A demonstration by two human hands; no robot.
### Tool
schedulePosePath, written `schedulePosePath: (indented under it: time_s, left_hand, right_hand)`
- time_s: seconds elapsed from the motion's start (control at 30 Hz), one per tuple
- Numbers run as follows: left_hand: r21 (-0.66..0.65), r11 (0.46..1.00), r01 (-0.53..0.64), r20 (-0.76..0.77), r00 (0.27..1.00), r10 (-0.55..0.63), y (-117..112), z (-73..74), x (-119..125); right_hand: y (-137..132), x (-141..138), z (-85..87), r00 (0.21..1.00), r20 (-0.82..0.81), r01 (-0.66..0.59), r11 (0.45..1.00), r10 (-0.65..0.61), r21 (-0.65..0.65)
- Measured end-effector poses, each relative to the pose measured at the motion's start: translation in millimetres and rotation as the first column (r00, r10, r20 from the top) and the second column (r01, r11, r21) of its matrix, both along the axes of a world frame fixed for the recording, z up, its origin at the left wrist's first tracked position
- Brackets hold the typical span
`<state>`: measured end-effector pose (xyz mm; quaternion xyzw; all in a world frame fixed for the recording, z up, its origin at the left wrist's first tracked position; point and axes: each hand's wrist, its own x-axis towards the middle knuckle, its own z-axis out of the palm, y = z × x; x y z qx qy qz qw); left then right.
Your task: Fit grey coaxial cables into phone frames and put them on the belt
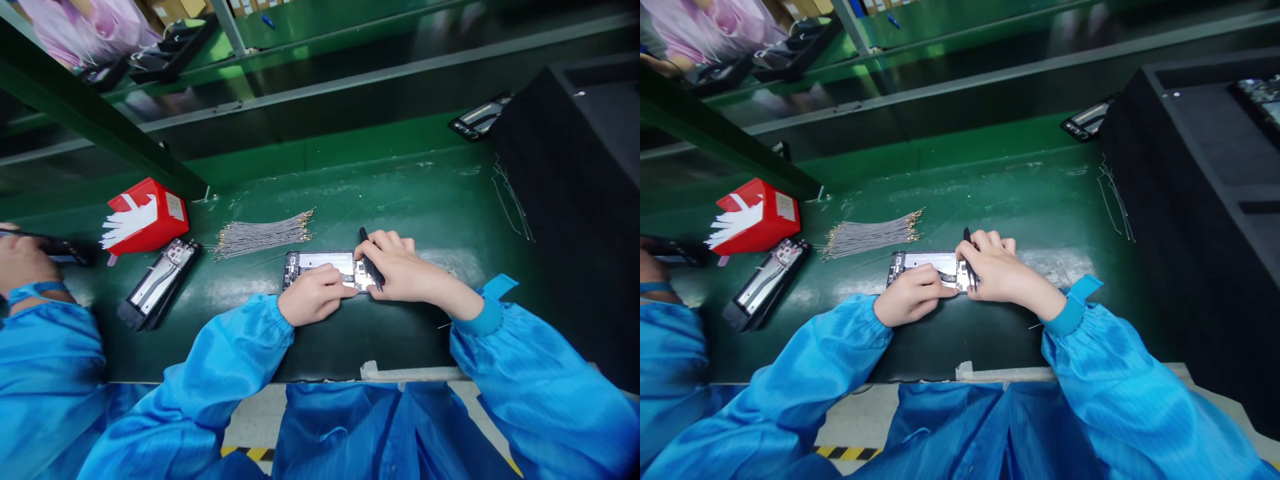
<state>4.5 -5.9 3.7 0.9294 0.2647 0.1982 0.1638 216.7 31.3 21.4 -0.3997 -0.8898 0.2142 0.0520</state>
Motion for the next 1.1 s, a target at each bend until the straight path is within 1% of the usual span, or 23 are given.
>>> schedulePosePath:
  time_s: [0.1, 0.17, 0.3, 0.4, 0.5, 0.67, 0.9, 1.0, 1.1]
  left_hand:
    - [0.008, 1.000, -0.012, -0.030, 0.999, 0.012, -1, -0.2, 0]
    - [-0.002, 0.999, -0.041, -0.023, 0.999, 0.041, -1, 1.2, 1]
    - [-0.091, 0.991, -0.097, 0.058, 0.993, 0.103, -2, 6.4, 4]
    - [-0.150, 0.985, -0.082, 0.104, 0.990, 0.098, -1, 9.0, 6]
    - [-0.173, 0.982, -0.072, 0.124, 0.988, 0.094, 0, 8.7, 6]
    - [-0.169, 0.983, -0.067, 0.116, 0.989, 0.087, 0, 6.4, 5]
    - [-0.153, 0.986, -0.061, 0.108, 0.991, 0.078, 0, 6.6, 7]
    - [-0.132, 0.989, -0.071, 0.104, 0.991, 0.085, 0, 6.3, 8]
    - [-0.104, 0.991, -0.090, 0.095, 0.990, 0.100, -1, 5.5, 8]
  right_hand:
    - [0, 0, -2.3, 1.000, -0.029, 0.001, 1.000, 0.000, 0.008]
    - [0, 1, -4.8, 0.998, -0.061, -0.002, 1.000, 0.003, 0.025]
    - [0, -1, -7.2, 0.996, -0.086, 0.011, 0.996, -0.004, 0.088]
    - [0, -3, -6.9, 0.997, -0.081, 0.009, 0.995, 0.000, 0.103]
    - [-1, -3, -6.9, 0.997, -0.077, 0.004, 0.995, 0.003, 0.098]
    - [2, -4, -6.0, 0.999, -0.047, 0.007, 0.998, -0.004, 0.067]
    - [3, -15, 1.5, 0.996, 0.091, -0.022, 0.996, 0.014, 0.088]
    - [3, -16, 2.2, 0.995, 0.082, -0.059, 0.994, 0.051, 0.097]
    - [4, -12, 0.6, 0.994, 0.022, -0.108, 0.991, 0.107, 0.073]
